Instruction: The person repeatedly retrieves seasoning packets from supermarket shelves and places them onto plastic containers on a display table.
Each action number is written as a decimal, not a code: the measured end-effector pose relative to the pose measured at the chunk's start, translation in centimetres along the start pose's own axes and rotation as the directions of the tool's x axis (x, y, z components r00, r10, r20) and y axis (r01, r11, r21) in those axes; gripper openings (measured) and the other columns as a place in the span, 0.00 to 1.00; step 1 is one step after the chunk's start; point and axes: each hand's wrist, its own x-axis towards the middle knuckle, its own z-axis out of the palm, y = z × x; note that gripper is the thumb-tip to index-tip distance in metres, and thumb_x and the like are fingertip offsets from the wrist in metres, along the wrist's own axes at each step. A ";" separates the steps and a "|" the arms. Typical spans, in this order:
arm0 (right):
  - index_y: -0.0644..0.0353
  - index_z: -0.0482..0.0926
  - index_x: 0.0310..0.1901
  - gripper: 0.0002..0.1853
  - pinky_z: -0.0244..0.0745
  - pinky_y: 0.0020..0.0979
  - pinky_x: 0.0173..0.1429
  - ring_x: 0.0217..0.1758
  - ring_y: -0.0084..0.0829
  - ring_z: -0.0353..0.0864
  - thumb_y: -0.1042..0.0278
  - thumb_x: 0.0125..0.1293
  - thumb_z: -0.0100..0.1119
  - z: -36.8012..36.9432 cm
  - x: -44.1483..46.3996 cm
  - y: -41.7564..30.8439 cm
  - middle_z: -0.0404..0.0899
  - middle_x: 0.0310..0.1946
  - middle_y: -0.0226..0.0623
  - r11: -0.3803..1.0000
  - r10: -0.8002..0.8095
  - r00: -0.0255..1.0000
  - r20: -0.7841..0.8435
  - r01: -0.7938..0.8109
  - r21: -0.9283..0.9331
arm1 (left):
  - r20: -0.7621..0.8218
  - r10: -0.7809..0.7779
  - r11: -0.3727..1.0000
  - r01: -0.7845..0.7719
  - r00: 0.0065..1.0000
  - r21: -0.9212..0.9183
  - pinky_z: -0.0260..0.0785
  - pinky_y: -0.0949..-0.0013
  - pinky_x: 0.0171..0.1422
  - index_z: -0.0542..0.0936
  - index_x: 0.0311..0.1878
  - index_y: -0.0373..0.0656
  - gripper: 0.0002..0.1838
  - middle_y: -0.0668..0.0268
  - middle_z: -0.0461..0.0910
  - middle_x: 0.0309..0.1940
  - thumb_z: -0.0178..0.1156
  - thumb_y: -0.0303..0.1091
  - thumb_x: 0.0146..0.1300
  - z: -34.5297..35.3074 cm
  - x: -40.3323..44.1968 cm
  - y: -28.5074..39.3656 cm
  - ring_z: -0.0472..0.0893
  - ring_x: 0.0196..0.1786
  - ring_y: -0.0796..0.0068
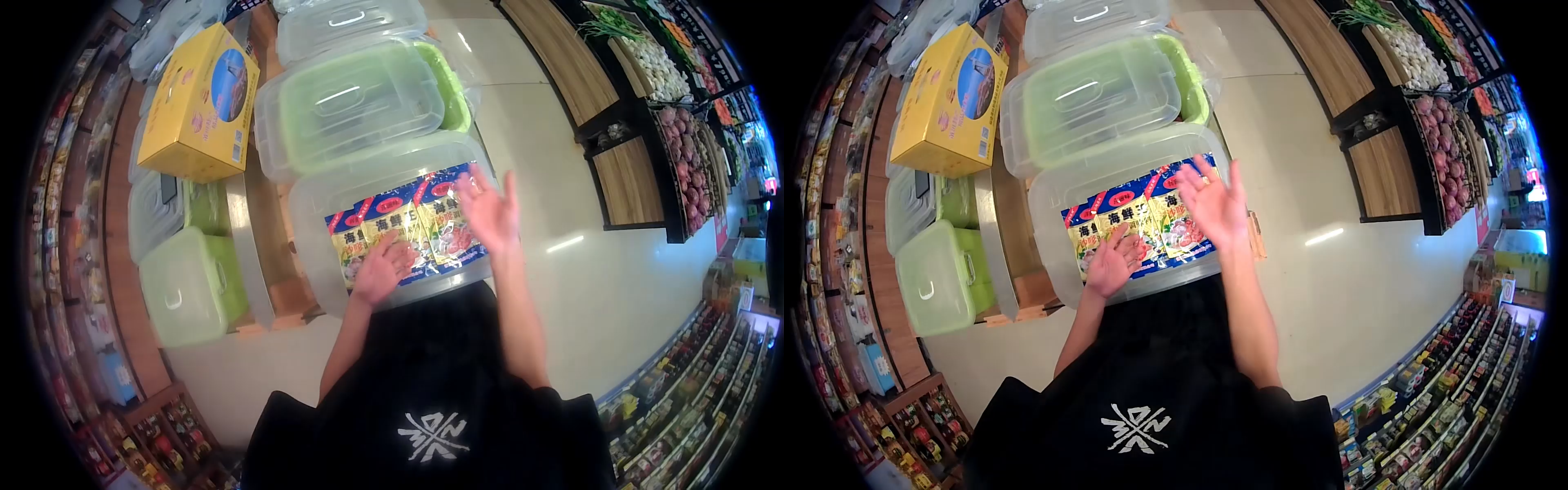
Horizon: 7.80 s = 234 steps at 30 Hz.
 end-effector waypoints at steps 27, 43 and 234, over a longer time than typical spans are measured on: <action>0.59 0.74 0.54 0.13 0.67 0.19 0.46 0.38 0.17 0.71 0.72 0.69 0.50 -7.1 -26.3 5.0 0.73 0.32 0.25 0.447 -0.198 0.846 -0.495 -0.371 -0.814 | 0.126 -0.690 0.164 -0.016 0.712 0.986 0.67 0.68 0.57 0.78 0.48 0.42 0.11 0.62 0.76 0.47 0.51 0.23 0.64 5.7 -1.8 -9.4 0.75 0.52 0.67; 0.61 0.72 0.58 0.24 0.59 0.35 0.69 0.66 0.35 0.65 0.77 0.57 0.50 -9.5 -52.7 -0.4 0.70 0.58 0.39 0.403 -0.303 0.938 -0.167 -0.033 -0.915 | -0.058 -0.942 -0.142 -0.235 0.331 0.962 0.64 0.66 0.62 0.75 0.54 0.44 0.20 0.60 0.77 0.51 0.49 0.18 0.58 4.4 0.7 -26.0 0.74 0.57 0.64; 0.63 0.51 0.64 0.54 0.64 0.26 0.36 0.37 0.25 0.65 0.50 0.43 0.78 -4.9 -178.2 -51.9 0.59 0.46 0.39 -0.203 -0.227 -0.765 0.603 -0.569 -0.797 | 0.285 -0.871 0.196 0.249 -0.401 0.949 0.69 0.71 0.54 0.70 0.58 0.38 0.22 0.67 0.77 0.45 0.58 0.37 0.64 84.2 -31.2 -189.3 0.77 0.48 0.77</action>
